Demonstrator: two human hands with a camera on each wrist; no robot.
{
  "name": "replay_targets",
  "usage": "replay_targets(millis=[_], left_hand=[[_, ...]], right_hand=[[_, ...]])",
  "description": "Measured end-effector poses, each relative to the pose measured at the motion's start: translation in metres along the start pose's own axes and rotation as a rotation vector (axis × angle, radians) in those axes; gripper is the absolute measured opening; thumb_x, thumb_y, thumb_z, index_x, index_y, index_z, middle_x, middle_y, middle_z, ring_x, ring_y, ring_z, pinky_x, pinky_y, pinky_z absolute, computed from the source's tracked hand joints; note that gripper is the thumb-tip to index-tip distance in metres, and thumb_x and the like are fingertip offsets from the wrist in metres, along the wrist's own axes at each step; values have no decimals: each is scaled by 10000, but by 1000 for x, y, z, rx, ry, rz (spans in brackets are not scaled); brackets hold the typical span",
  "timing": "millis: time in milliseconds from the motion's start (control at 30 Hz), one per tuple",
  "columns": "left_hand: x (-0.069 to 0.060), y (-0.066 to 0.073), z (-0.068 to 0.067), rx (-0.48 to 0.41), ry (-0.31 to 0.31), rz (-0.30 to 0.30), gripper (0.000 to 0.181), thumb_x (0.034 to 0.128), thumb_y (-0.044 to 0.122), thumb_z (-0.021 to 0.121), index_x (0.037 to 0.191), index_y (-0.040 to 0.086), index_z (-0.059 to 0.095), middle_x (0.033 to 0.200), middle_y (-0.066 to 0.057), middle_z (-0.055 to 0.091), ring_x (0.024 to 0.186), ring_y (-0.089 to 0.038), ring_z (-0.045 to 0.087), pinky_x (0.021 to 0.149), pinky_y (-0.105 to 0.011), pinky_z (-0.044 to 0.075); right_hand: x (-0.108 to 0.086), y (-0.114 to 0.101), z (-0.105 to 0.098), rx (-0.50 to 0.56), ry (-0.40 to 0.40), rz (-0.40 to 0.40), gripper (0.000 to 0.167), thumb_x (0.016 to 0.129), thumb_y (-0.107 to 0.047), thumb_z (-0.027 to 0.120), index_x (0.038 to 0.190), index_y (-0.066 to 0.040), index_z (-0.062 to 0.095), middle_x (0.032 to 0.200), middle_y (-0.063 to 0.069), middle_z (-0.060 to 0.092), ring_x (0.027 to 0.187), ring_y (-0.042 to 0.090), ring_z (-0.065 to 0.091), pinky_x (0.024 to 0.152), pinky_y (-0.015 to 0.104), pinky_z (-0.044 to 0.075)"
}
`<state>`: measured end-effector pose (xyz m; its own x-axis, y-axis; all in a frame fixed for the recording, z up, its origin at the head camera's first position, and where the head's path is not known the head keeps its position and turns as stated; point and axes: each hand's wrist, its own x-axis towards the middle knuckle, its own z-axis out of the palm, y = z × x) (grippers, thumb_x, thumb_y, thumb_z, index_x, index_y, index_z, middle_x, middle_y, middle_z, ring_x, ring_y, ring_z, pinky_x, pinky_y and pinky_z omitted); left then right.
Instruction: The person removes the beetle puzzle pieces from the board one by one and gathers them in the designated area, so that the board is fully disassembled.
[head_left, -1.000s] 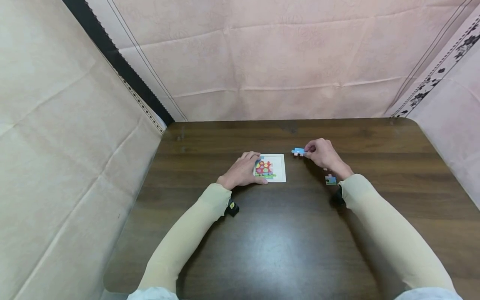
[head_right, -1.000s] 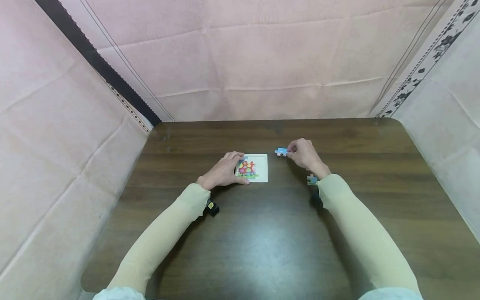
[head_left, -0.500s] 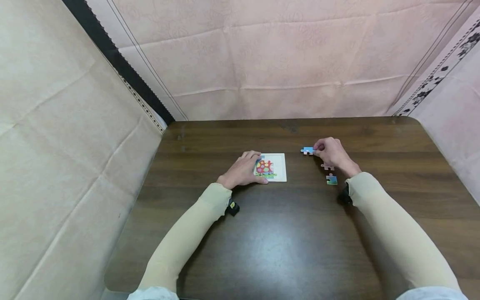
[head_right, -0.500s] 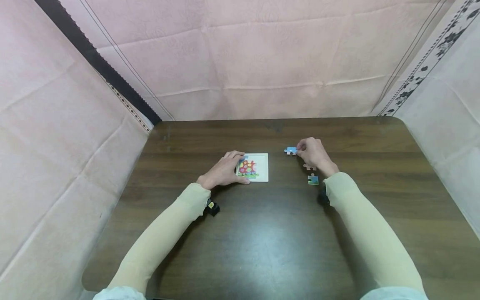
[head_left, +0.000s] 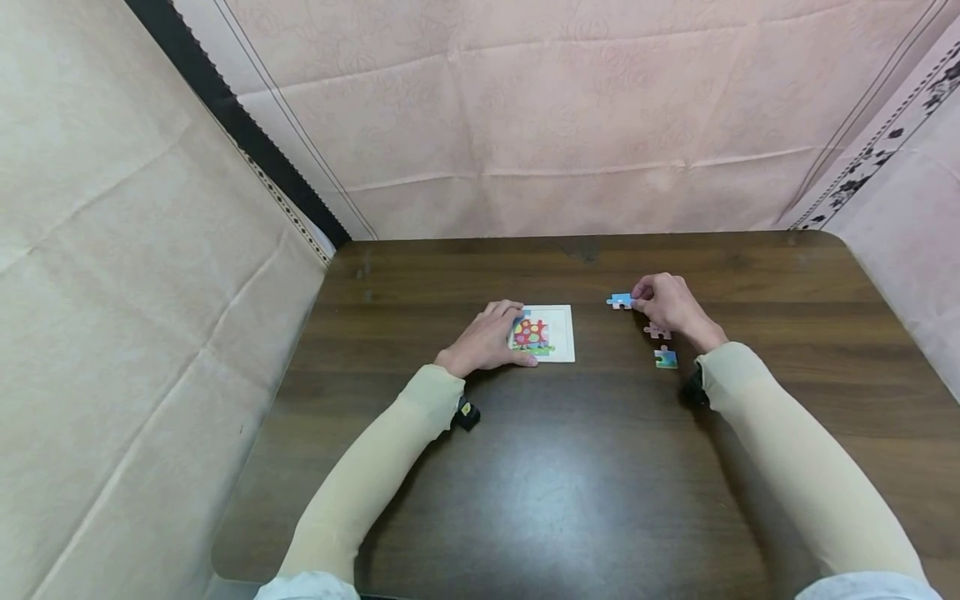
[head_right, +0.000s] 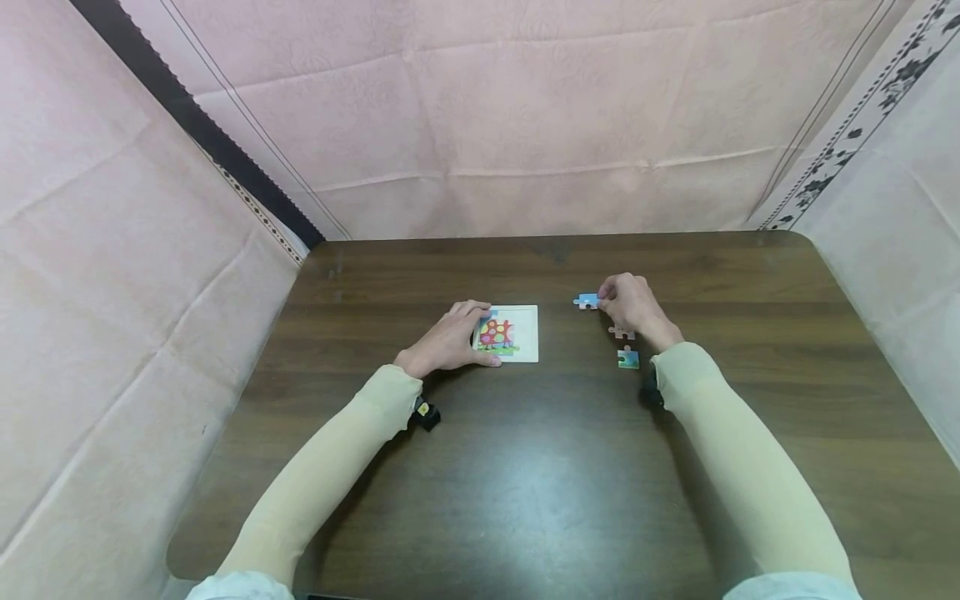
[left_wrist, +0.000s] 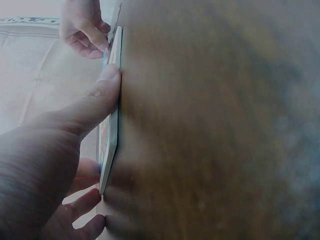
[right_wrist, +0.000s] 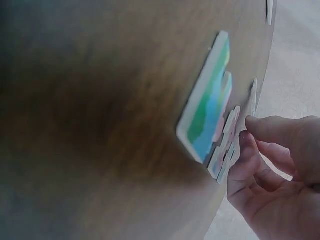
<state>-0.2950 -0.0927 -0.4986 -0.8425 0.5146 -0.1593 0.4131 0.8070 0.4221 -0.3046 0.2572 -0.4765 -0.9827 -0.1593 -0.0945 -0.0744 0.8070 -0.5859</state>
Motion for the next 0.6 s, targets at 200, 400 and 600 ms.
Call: replay_targets(millis=[200,400,600], left_hand=[[-1,0,0,-4,-6,-6,1040,877,588,869,1665,90,407,1723,-90,411,1550,-306,375,1350,-520,316],[-1,0,0,-2,-9,-3,1040,880,584,868,1666,89,402,1725,-92,408,1553,-306,374,1352,-520,312],[-1,0,-2,0,-11,0,1049,879,590,867,1668,85,394,1722,-98,408,1546,-312,373,1345,-524,321]], right_hand=[[0,0,0,-4,-11,13,176,1072,-53,652,1183,71,708,1138,299,707,891,325,648,694,321,512],[1,0,1,-1,-16,18,186,1060,-52,671,1190,75,713,1146,299,710,911,327,643,730,331,504],[0,0,1,22,-17,23,203,1066,-54,666,1214,79,705,1168,313,700,895,324,643,702,322,505]])
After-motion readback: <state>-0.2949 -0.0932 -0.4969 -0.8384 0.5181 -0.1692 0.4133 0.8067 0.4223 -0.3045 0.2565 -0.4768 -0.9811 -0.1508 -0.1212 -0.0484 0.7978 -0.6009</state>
